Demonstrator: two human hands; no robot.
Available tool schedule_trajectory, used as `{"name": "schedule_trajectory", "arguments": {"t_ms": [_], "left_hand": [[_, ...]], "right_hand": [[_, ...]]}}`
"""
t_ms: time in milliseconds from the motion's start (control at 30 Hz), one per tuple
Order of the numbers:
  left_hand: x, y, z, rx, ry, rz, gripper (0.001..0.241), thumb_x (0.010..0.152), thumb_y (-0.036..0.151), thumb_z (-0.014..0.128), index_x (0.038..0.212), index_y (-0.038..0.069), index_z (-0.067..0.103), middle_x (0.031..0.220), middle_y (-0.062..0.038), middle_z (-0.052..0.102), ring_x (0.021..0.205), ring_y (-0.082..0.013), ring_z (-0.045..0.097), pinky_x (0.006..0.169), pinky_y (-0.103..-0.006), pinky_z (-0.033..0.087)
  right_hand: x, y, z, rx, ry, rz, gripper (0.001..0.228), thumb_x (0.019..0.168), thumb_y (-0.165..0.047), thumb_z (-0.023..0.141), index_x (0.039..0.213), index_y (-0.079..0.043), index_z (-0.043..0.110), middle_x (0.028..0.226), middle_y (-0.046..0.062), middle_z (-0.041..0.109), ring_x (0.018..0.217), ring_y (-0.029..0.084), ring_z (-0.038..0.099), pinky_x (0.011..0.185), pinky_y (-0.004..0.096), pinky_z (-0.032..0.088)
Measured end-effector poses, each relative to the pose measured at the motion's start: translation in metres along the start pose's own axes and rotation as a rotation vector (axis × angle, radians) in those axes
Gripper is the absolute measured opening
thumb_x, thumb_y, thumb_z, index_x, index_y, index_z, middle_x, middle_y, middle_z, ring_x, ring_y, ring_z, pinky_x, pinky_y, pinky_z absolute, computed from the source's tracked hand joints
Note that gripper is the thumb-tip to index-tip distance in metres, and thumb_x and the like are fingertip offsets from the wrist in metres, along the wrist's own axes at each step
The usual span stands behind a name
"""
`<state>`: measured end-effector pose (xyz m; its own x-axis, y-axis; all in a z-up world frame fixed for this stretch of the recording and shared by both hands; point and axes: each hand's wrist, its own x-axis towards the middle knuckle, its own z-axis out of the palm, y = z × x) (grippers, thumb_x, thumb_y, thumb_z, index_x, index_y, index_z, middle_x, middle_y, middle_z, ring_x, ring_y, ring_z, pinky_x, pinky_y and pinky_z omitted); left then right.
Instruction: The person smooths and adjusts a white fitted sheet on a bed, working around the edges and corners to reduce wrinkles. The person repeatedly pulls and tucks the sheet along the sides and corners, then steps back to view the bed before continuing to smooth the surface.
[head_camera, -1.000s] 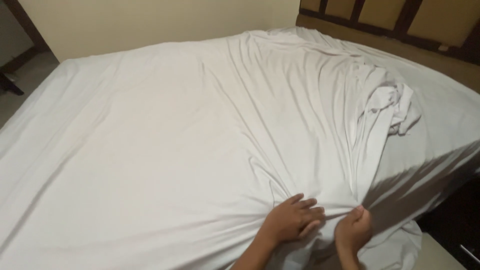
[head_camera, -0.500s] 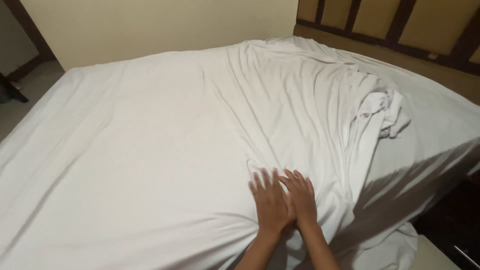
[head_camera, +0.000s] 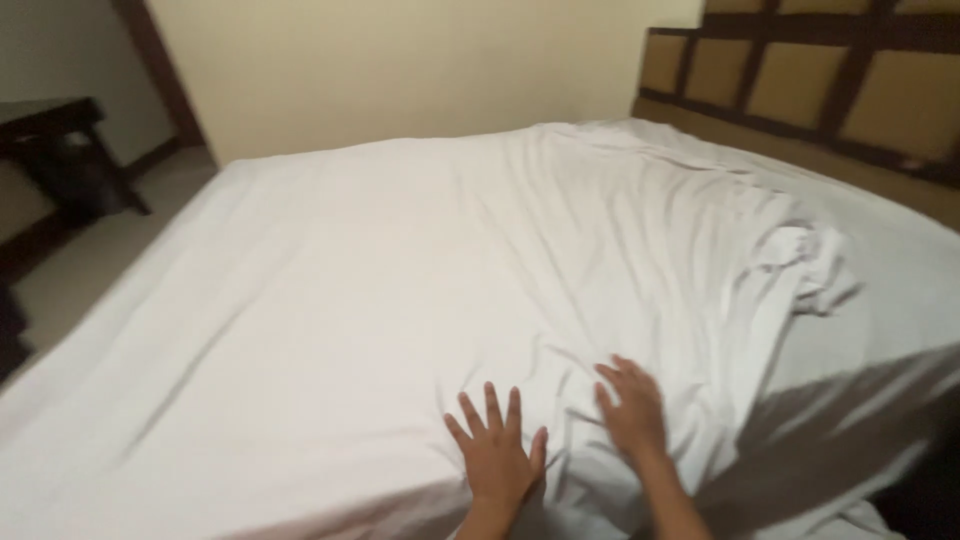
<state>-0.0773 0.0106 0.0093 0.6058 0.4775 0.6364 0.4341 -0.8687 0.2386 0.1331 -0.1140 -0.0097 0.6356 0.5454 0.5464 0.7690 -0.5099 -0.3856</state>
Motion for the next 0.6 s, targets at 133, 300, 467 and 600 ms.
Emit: {"name": "schedule_trajectory", "arguments": {"t_ms": [133, 300, 467, 600], "left_hand": [[-0.013, -0.069, -0.05, 0.097, -0.212, -0.239, 0.075, 0.091, 0.058, 0.052, 0.152, 0.014, 0.045, 0.162, -0.026, 0.032, 0.145, -0.0596, 0.017, 0.113, -0.0732, 0.006], [-0.042, -0.134, -0.1, 0.151, -0.286, -0.375, 0.069, 0.094, 0.054, 0.05, 0.15, 0.014, 0.043, 0.161, -0.021, 0.03, 0.151, -0.0494, 0.016, 0.121, -0.0651, 0.007], [-0.068, -0.163, -0.117, 0.136, -0.172, -0.315, 0.072, 0.093, 0.05, 0.052, 0.152, 0.01, 0.041, 0.159, -0.026, 0.029, 0.148, -0.0495, 0.017, 0.117, -0.064, 0.004], [-0.081, -0.174, -0.117, 0.11, -0.102, -0.26, 0.074, 0.095, 0.05, 0.054, 0.153, 0.006, 0.041, 0.16, -0.027, 0.029, 0.149, -0.0512, 0.017, 0.118, -0.0636, 0.007]], "right_hand": [[-0.001, 0.013, 0.006, 0.005, 0.085, -0.077, 0.041, 0.092, -0.036, 0.064, 0.129, -0.018, 0.07, 0.143, 0.011, 0.062, 0.138, 0.03, 0.051, 0.118, 0.044, 0.035], [-0.002, 0.011, 0.004, -0.056, 0.077, -0.099, 0.043, 0.094, -0.038, 0.062, 0.131, -0.017, 0.07, 0.145, 0.01, 0.062, 0.139, 0.029, 0.052, 0.118, 0.044, 0.037], [0.003, 0.047, 0.026, -0.097, 0.104, -0.137, 0.046, 0.099, -0.041, 0.057, 0.138, -0.017, 0.067, 0.151, 0.012, 0.061, 0.146, 0.03, 0.051, 0.123, 0.045, 0.036], [0.008, 0.074, 0.036, -0.127, 0.02, -0.11, 0.051, 0.1, -0.044, 0.055, 0.142, -0.016, 0.065, 0.15, 0.013, 0.057, 0.149, 0.03, 0.048, 0.126, 0.046, 0.033]]}}
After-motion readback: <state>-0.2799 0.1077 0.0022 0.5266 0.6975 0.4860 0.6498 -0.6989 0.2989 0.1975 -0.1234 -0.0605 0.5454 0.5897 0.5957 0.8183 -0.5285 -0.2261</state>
